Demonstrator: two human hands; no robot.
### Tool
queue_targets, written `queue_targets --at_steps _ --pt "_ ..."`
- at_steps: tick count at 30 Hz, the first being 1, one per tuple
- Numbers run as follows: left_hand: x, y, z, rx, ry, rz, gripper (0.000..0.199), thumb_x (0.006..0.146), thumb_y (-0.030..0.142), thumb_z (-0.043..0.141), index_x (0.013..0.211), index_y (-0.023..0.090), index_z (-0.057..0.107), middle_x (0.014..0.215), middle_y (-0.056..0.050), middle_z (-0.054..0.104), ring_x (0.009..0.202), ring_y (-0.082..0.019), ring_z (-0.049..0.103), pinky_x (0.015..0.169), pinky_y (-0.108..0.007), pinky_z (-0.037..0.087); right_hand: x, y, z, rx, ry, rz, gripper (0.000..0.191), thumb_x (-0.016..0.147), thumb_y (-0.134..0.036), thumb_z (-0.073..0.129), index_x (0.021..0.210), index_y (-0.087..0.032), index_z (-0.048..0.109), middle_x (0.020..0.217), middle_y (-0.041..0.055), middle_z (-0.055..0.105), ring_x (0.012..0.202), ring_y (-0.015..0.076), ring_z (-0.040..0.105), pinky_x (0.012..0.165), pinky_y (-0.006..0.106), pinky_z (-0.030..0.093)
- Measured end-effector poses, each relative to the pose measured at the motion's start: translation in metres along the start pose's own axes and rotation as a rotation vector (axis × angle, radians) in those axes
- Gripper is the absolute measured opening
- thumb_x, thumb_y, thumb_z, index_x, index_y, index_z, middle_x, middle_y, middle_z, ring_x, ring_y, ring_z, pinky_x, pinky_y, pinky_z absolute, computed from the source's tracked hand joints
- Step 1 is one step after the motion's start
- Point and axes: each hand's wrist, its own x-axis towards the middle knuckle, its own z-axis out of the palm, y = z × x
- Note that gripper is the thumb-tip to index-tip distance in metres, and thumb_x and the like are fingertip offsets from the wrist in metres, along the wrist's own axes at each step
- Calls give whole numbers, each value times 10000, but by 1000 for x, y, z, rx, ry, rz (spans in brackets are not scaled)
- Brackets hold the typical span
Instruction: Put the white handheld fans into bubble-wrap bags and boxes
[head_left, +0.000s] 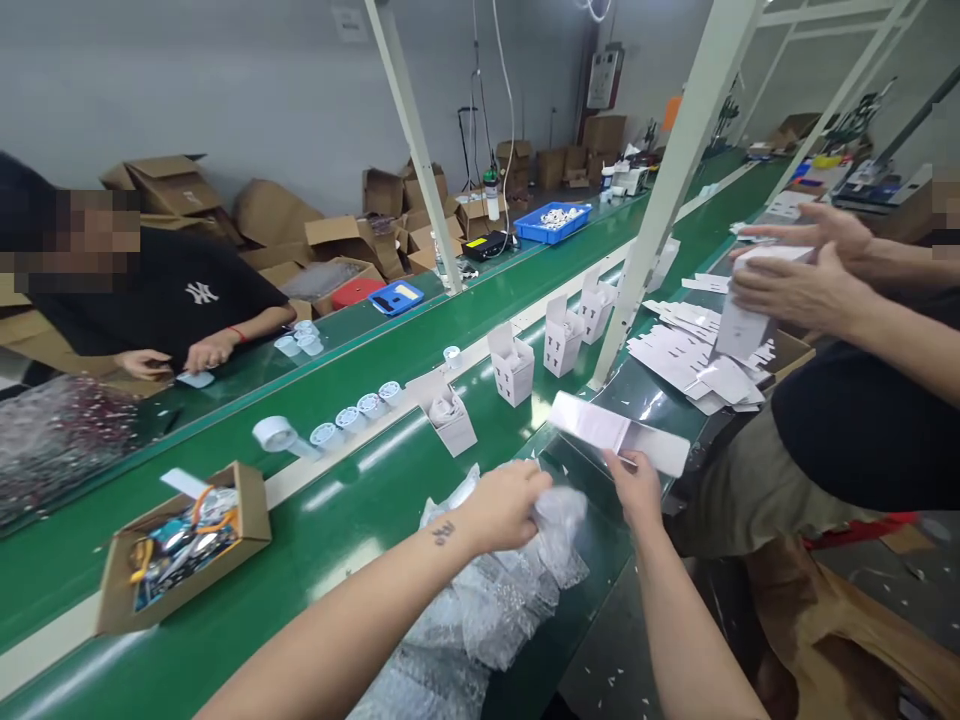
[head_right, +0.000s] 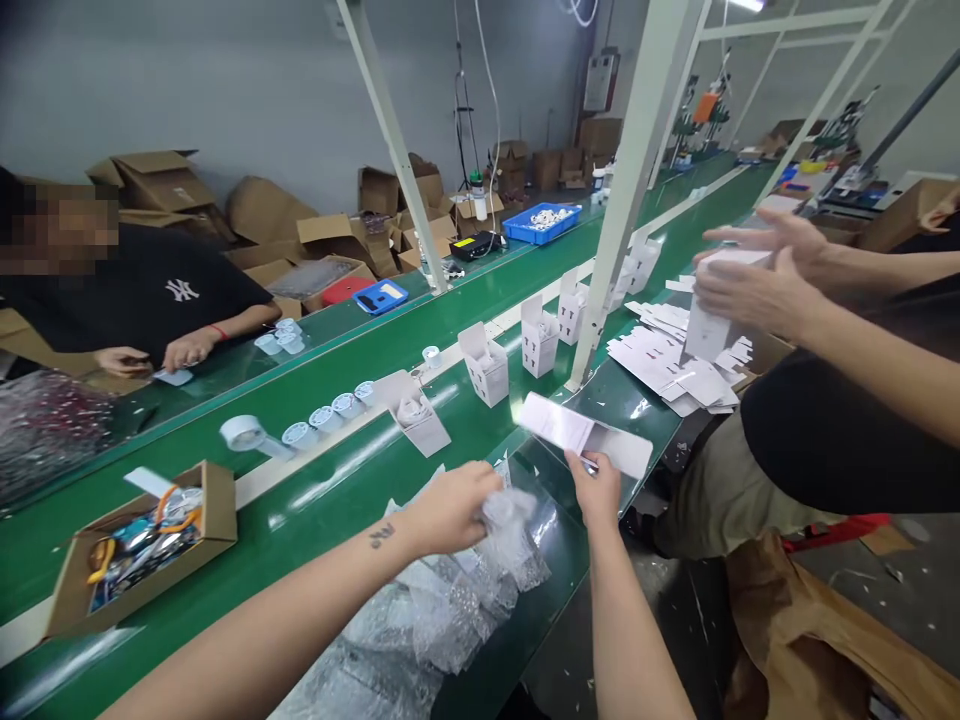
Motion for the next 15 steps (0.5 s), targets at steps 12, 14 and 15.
queue_targets --at_steps 12,14,15 --pt "10 23 -1 -1322 814 -506 547 630 400 763 1050 218 462 808 31 576 645 -142 596 498 -244 519 -48 -22 -26 -450 -508 -747 499 633 -246 711 1083 -220 498 1122 74 393 1122 263 500 973 420 467" --pt "20 25 13 -1183 911 -559 463 700 409 699 1044 213 460 806 24 569 654 -145 599 528 -262 534 -47 -13 -25 -414 -491 -730 437 659 -245 694 1039 -223 480 1133 78 394 1150 265 480 985 434 465" --pt "23 25 18 -1060 933 -574 410 744 400 657 1052 208 467 816 13 577 670 -150 604 566 -279 543 -46 -9 -25 -395 -498 -723 413 670 -251 692 1019 -227 472 1132 78 396 1146 262 479 972 432 476"
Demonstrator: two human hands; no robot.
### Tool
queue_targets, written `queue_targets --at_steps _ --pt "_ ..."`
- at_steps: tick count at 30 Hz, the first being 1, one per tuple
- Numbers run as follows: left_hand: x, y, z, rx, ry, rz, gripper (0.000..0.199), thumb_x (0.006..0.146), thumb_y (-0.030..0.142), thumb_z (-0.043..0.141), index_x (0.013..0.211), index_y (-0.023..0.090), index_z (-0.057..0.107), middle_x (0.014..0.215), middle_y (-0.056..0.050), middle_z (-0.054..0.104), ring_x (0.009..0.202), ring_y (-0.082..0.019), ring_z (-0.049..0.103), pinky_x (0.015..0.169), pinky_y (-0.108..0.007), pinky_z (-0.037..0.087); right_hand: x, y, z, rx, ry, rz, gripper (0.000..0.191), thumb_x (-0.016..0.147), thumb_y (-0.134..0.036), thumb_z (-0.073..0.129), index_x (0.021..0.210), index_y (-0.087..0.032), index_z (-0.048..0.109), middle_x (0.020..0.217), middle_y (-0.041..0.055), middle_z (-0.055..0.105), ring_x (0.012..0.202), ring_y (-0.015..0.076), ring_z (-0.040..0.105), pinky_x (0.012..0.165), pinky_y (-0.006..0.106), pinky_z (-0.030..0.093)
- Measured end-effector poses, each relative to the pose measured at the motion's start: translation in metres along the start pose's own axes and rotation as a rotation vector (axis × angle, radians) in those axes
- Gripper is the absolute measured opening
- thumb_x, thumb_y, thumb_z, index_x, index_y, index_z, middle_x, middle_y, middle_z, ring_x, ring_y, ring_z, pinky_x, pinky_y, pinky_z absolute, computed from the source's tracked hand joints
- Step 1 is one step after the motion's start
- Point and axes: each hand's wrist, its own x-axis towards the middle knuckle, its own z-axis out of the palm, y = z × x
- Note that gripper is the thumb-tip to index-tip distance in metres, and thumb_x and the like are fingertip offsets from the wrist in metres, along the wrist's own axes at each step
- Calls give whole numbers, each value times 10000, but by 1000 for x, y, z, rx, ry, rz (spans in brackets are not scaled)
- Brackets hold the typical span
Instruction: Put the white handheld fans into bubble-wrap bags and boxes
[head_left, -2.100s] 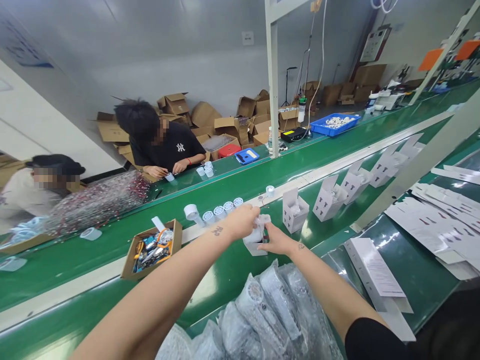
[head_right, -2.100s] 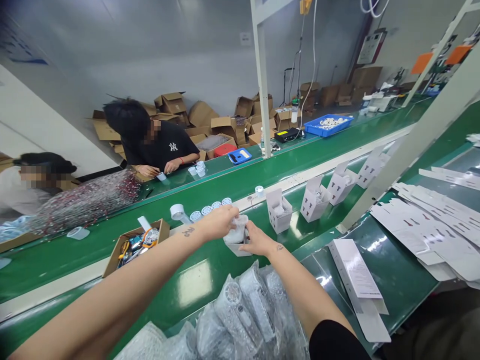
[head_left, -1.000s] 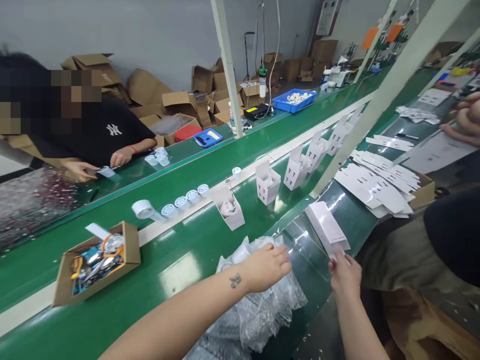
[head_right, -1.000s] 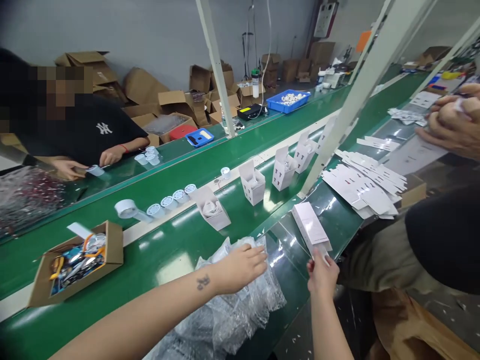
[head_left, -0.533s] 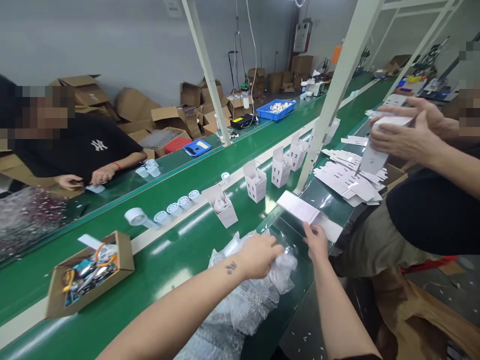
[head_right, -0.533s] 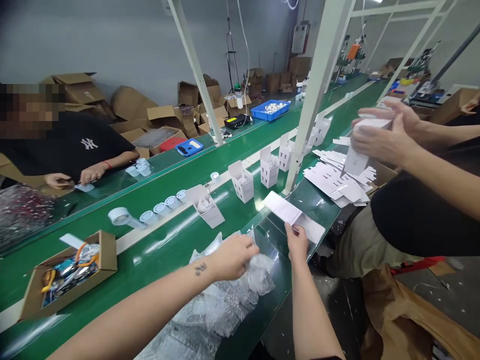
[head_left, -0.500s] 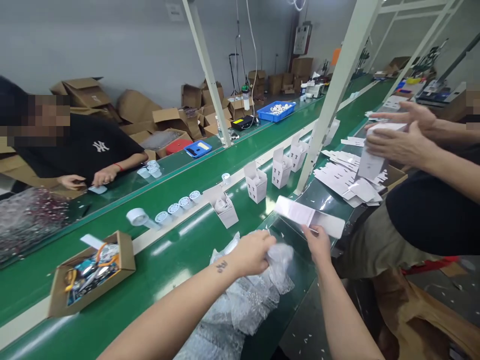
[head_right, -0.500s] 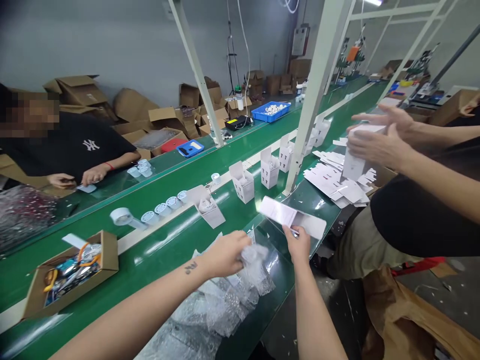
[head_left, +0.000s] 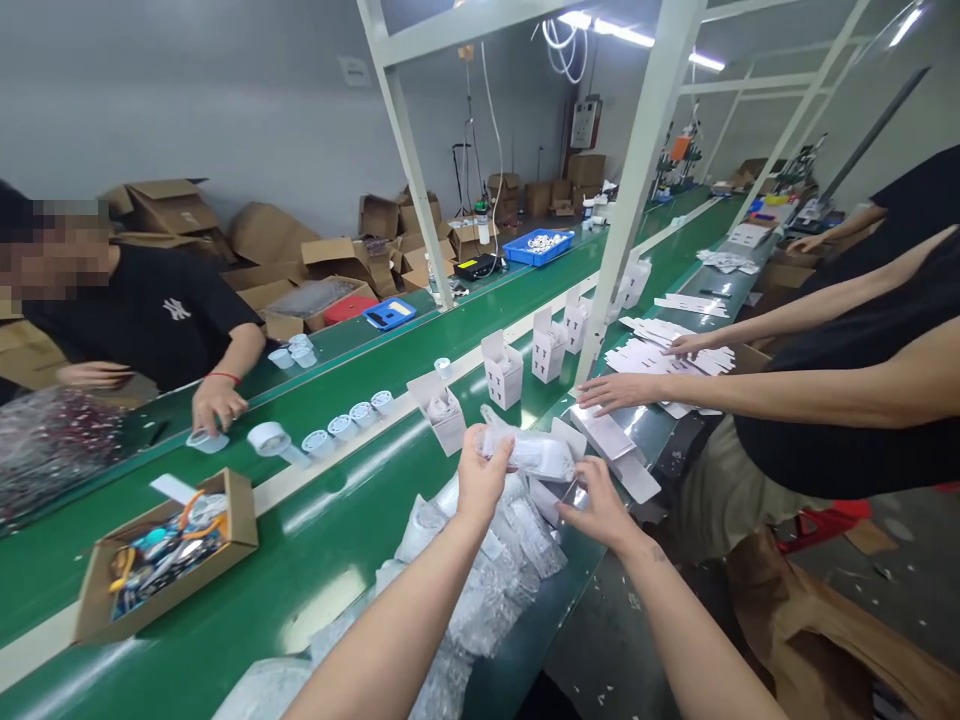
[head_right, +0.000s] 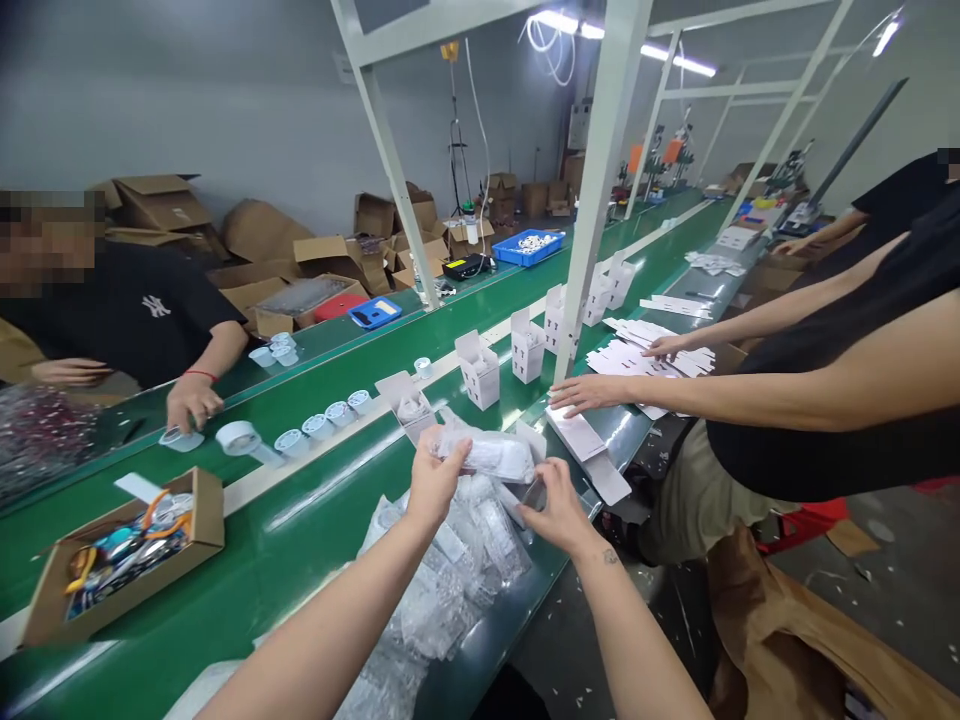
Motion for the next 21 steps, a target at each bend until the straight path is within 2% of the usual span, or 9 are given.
queue_targets --at_steps 2,5,7,9,11,13,16,18,21 --pt "-4 -4 8 304 -73 184 320 801 336 599 1078 204 506 890 -29 611 777 -177 623 702 -324 550 -1 3 3 41 -16 -22 421 680 -257 693 1029 -233 457 1148 83 398 1144 258 477 950 427 494" --pt "-16 0 23 875 -441 484 310 831 251 568 1137 198 569 1022 -96 633 973 -241 601 856 -382 506 -3 2 6 68 8 -60 522 674 -219 682 1130 -230 428 1174 91 409 1172 265 468 1007 467 449" --pt "-24 4 31 1149 -577 567 311 888 308 514 1156 173 593 1091 -146 631 1046 -298 575 881 -455 484 -6 1 9 104 50 -46 549 662 -196 676 1147 -227 423 1186 99 414 1196 274 455 1015 482 438" --pt "-30 1 33 1267 -635 620 381 919 430 468 1165 176 611 1263 -178 573 1169 -363 509 946 -557 427 -13 3 10 215 62 14 533 655 -205 685 1123 -234 431 1218 111 406 1217 279 443 966 467 478" --pt "-33 -11 29 1275 -764 727 464 881 541 502 1201 221 603 1434 -143 456 1321 -412 361 1033 -657 305 -21 6 9 424 31 105 577 655 -235 712 1151 -252 416 1280 117 402 1248 275 440 946 451 497" --pt "-33 -29 24 1290 -872 815 448 856 517 564 1212 247 593 1470 -105 426 1383 -428 262 1060 -708 230 -29 13 6 686 38 219 708 639 -270 749 1232 -288 363 1334 104 418 1282 259 444 975 448 483" --pt "-29 -47 22 1329 -806 840 202 912 269 506 1021 223 670 1333 -87 555 1353 -415 334 1060 -692 270 -29 33 2 961 333 540 809 603 -388 773 1250 -329 290 1197 50 548 1163 229 568 941 445 511" --pt "-25 -42 18 1264 -685 827 205 903 203 493 877 211 696 1225 -84 608 1292 -385 414 1064 -632 327 -18 51 5 985 518 762 826 591 -500 749 1231 -319 258 996 10 591 962 219 654 856 459 555" --pt "-16 -7 -8 1087 -460 780 139 856 211 567 842 204 706 1217 -99 591 1219 -328 462 1030 -521 423 12 78 17 928 516 888 811 558 -600 733 1177 -279 320 842 0 564 797 235 667 749 481 582"
